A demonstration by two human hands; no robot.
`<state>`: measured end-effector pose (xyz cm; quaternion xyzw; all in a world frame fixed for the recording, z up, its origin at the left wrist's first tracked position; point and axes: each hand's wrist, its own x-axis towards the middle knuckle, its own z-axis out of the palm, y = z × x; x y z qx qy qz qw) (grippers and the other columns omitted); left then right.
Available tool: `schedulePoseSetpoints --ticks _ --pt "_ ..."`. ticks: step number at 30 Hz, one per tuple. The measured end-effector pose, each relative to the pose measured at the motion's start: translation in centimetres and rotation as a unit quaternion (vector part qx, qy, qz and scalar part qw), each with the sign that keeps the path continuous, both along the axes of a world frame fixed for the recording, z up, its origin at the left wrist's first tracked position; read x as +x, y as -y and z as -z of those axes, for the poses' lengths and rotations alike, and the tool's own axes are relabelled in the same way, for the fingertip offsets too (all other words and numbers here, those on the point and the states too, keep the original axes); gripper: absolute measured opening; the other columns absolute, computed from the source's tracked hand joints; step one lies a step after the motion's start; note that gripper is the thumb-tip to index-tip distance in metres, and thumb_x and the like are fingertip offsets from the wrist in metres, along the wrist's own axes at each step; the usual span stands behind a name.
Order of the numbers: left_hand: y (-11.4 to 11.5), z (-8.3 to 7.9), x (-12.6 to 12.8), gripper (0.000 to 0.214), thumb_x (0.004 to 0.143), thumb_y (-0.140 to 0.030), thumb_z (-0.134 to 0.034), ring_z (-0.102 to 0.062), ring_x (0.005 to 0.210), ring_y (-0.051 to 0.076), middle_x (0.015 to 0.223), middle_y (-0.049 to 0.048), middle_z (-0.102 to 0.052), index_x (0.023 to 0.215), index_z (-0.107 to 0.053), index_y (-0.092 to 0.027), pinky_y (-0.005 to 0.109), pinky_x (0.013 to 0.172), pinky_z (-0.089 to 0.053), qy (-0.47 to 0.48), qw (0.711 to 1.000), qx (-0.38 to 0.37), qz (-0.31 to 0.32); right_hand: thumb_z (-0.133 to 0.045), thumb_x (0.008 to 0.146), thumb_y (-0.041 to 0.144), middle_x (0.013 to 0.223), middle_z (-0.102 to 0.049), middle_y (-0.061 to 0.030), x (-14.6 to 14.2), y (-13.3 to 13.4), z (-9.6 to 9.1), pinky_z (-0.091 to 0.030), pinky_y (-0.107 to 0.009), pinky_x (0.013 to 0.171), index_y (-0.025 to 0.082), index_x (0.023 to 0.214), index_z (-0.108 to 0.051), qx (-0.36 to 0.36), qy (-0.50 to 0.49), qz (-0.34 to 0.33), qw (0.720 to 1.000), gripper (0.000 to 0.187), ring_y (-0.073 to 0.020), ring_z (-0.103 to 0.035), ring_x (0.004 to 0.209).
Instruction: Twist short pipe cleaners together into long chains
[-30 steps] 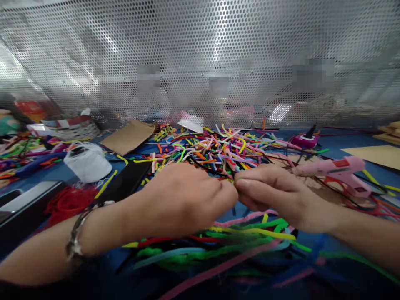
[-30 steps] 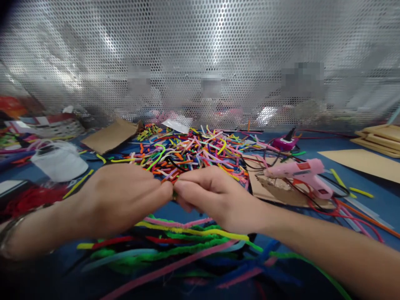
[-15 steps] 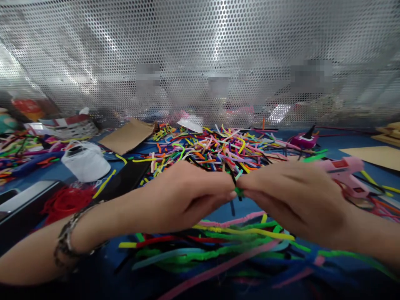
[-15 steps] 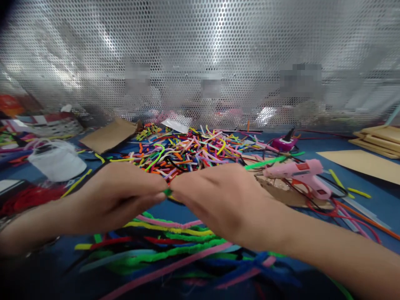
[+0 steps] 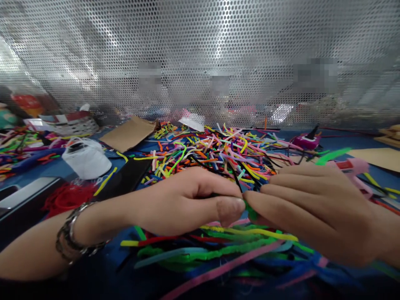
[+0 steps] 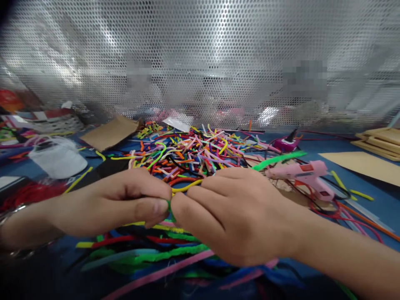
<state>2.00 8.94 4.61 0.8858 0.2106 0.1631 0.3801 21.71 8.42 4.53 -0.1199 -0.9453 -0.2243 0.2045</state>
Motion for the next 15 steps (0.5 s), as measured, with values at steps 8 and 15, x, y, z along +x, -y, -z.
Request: schedulePoseSetpoints --ticks 8,15 --pt "0.8 1.1 0.0 0.024 0.083 -0.014 -0.036 -0.033 0.037 0.007 0.044 -0.0049 -0.043 0.068 -0.055 -0.014 0.024 0.037 -0.019 -0.004 0.782 0.622 -0.045 -0.03 0.088 0.021 0.045 -0.036 0.0057 -1.2 0.5 1.3 -0.029 -0.012 0.035 0.018 0.055 -0.037 -0.431 -0.153 0.018 0.889 0.034 -0.0033 -0.035 0.039" --pt "-0.4 0.9 0.1 0.028 0.086 -0.016 -0.033 -0.032 0.043 0.004 0.05 -0.0071 -0.034 0.06 -0.043 -0.015 0.015 0.04 -0.026 -0.005 0.947 0.315 -0.059 -0.043 0.083 0.018 0.057 -0.056 0.0026 0.2 -1.4 1.0 -0.034 -0.021 0.047 0.02 0.079 -0.054 -0.003 -0.115 0.015 0.993 0.012 -0.0081 -0.047 0.05"
